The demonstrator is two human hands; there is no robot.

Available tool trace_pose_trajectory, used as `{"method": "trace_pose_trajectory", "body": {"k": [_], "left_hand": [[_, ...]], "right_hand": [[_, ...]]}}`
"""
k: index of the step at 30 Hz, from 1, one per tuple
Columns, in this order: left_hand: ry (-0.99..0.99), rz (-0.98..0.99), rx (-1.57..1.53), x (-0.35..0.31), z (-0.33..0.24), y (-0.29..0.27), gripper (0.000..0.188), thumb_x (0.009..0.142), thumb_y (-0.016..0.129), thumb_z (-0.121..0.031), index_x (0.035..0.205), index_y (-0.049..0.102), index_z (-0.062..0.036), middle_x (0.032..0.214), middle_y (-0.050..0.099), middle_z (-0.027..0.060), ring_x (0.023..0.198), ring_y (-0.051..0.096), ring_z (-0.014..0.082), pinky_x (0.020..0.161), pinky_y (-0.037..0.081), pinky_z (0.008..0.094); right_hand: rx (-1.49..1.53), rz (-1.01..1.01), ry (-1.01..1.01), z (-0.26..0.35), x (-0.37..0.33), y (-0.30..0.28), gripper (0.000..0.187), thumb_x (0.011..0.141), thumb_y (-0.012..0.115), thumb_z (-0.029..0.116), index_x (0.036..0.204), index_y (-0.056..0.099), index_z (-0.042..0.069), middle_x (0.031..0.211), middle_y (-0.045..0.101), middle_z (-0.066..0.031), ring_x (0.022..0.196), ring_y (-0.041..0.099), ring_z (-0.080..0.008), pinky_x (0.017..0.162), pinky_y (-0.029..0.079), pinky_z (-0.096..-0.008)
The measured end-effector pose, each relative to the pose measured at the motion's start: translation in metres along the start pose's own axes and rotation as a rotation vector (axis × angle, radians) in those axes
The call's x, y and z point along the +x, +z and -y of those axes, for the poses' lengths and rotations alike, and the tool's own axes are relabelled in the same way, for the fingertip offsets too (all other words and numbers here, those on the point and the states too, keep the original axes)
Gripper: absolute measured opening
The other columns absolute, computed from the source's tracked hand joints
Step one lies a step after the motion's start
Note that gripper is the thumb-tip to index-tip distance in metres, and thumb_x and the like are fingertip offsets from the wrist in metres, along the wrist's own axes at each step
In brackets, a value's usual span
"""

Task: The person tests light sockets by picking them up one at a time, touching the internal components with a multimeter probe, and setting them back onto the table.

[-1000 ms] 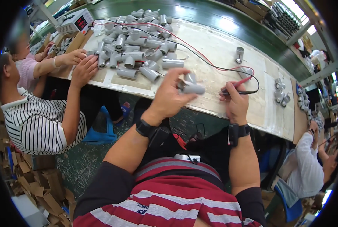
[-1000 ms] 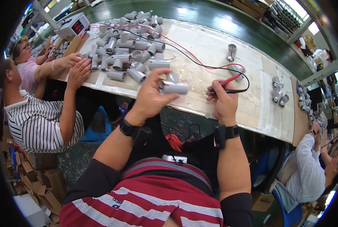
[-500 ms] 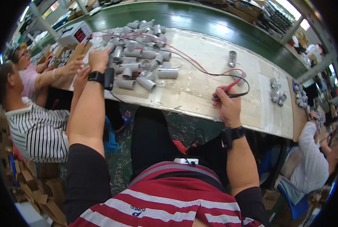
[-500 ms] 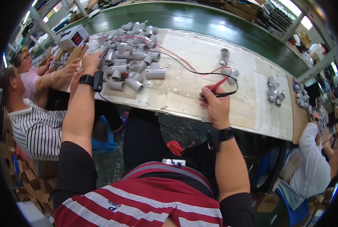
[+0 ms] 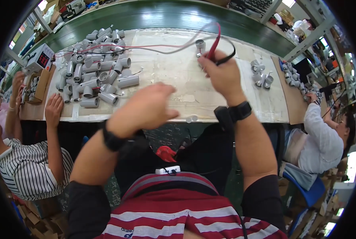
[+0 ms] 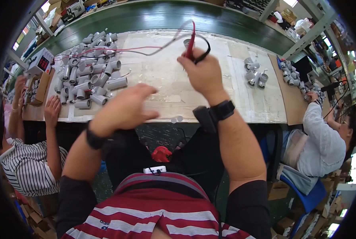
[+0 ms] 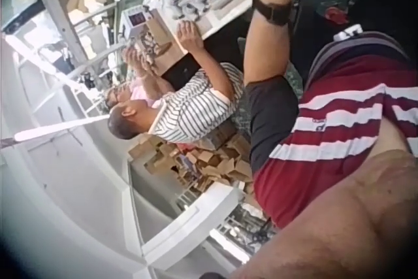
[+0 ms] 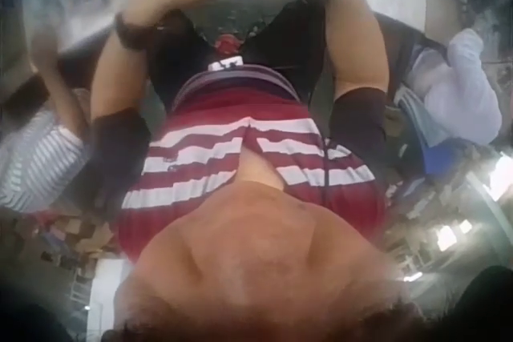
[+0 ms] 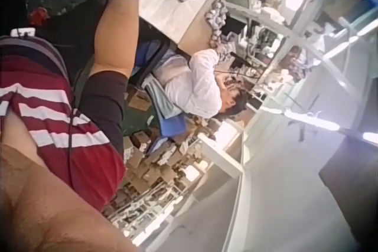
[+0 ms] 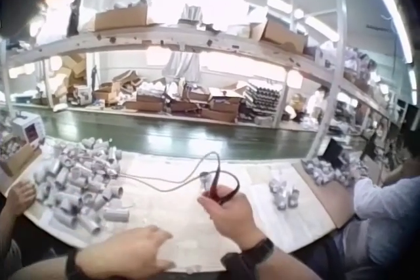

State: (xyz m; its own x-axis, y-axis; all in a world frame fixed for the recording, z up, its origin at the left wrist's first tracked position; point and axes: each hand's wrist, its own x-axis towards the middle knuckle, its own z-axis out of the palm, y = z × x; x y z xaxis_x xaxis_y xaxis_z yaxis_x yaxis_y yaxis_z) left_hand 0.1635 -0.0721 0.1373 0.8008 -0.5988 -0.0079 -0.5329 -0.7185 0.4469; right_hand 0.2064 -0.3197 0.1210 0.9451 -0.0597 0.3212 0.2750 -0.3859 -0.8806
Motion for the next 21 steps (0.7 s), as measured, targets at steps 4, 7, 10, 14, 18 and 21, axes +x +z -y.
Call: {"method": "trace_pose_trajectory", "body": {"k": [4,7,10,14,18,21], "left_hand": [[0.1,-0.329,-0.06,0.099,-0.006,0.058,0.06,0.089,0.073,-0.024,0.14,0.052,-0.0007,0.138,0.054,0.0313,0.131,0.051,0.0452,0.11,0.045,0.046],[0.23,-0.615,-0.088,0.194,0.012,0.064,0.051,0.086,0.065,-0.01,0.134,0.053,0.0059,0.129,0.056,0.0344,0.113,0.061,0.0496,0.099,0.051,0.0513],[0.031,-0.728,0.127,0.265,0.069,0.08,0.048,0.087,0.061,-0.014,0.129,0.062,0.0082,0.135,0.058,0.0318,0.115,0.063,0.0429,0.106,0.046,0.0508],[-0.265,-0.213,-0.273,0.29,0.038,0.082,0.028,0.085,0.075,-0.021,0.107,0.076,-0.0039,0.113,0.072,0.0242,0.109,0.071,0.0346,0.094,0.056,0.041],[-0.157,-0.529,-0.512,0.26,0.039,0.093,0.036,0.083,0.079,-0.018,0.115,0.068,-0.0026,0.11,0.072,0.0224,0.098,0.072,0.0326,0.087,0.058,0.0409],[-0.133,-0.615,-0.699,0.243,0.036,0.084,0.038,0.083,0.079,-0.016,0.115,0.065,-0.0012,0.103,0.072,0.02,0.09,0.073,0.0294,0.081,0.059,0.0395]], "right_hand": [[-0.18,0.033,-0.201,0.029,0.032,-0.035,0.015,0.096,0.073,0.018,0.099,0.071,0.003,0.076,0.065,0.0018,0.065,0.058,-0.007,0.058,0.047,-0.0242],[-0.231,0.027,-0.288,0.032,0.041,-0.053,0.015,0.096,0.073,0.018,0.097,0.071,0.003,0.075,0.064,0.0029,0.066,0.056,-0.0059,0.058,0.045,-0.0238],[-0.167,0.043,-0.305,0.032,0.037,-0.039,0.014,0.096,0.073,0.017,0.097,0.07,0.004,0.076,0.063,0.0037,0.066,0.054,-0.0055,0.058,0.044,-0.0238],[-0.199,-0.006,-0.228,0.017,0.016,-0.052,0.012,0.096,0.073,0.015,0.101,0.071,0.004,0.079,0.064,0.0032,0.067,0.056,-0.0053,0.058,0.045,-0.0226],[-0.1,0.014,-0.133,0.009,0.014,-0.046,0.014,0.097,0.072,0.015,0.106,0.07,0.004,0.083,0.066,0.0016,0.07,0.058,-0.006,0.059,0.046,-0.0219],[-0.023,0.007,-0.094,0.009,0.016,-0.038,0.016,0.097,0.072,0.015,0.108,0.069,0.003,0.085,0.067,0.0004,0.071,0.06,-0.0067,0.06,0.047,-0.022]]}}
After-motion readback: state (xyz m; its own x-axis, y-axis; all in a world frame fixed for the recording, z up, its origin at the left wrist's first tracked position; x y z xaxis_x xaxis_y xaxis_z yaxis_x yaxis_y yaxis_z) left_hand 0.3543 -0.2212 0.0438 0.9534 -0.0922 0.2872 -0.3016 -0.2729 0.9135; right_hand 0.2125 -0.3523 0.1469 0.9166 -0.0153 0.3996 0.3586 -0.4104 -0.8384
